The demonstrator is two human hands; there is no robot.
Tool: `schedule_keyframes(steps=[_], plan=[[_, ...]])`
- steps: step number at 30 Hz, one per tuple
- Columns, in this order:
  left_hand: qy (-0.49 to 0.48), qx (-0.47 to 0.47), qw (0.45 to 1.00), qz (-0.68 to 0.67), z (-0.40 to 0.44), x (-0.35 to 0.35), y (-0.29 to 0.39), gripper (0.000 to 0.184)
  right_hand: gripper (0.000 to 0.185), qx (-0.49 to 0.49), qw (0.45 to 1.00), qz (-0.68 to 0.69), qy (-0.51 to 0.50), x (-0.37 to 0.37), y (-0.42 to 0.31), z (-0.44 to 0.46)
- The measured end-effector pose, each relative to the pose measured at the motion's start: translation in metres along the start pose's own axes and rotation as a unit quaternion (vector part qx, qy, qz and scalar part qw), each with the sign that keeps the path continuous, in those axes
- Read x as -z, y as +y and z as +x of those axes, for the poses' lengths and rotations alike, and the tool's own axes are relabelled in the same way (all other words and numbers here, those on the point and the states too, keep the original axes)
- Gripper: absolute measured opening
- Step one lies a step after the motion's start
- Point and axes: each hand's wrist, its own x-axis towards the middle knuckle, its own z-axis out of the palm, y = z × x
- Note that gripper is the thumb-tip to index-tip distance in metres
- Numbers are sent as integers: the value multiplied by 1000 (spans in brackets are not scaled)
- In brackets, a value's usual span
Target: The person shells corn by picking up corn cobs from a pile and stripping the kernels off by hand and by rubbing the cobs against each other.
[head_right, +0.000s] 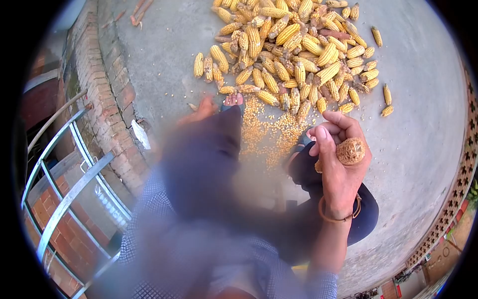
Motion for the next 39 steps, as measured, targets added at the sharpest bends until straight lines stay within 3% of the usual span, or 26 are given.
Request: schedule_keyframes(steps=[2,5,7,11,14,17,18,21,24,27,30,36,39], plan=[[-70,11,996,-63,-11,6,23,54,25,9,1000,2,-4,0,3,0],[-31,20,995,-92,-7,4,40,54,26,7,1000,-7,-4,-1,4,-1],[-54,33,981,-182,10,-9,34,55,26,4,1000,-11,-6,-3,2,-2],[-37,10,939,-341,20,-10,50,52,24,-9,999,-39,-13,-7,-2,-2],[-24,-83,880,-466,23,5,80,55,25,1,999,-40,-21,-10,1,-1],[-2,-60,841,-538,13,32,96,53,25,1,999,-37,-21,-12,0,-1],[71,-34,883,-463,26,14,71,45,25,-1,999,-36,-17,-12,0,0],[73,127,937,-318,14,16,37,36,26,-6,999,-33,-15,-13,-1,-1],[138,32,969,-201,-22,4,31,24,25,-2,999,-37,-21,-13,2,-5],[198,30,977,-74,-48,-19,17,20,25,0,999,-33,-17,-14,0,-5],[281,28,955,-92,-70,-30,7,17,25,7,1000,-25,-14,-11,6,-4],[224,94,966,-90,-104,-30,11,25,27,20,998,-50,-21,-14,5,-7],[239,81,963,-98,-107,-32,7,24,27,16,998,-51,-22,-18,3,-8]])
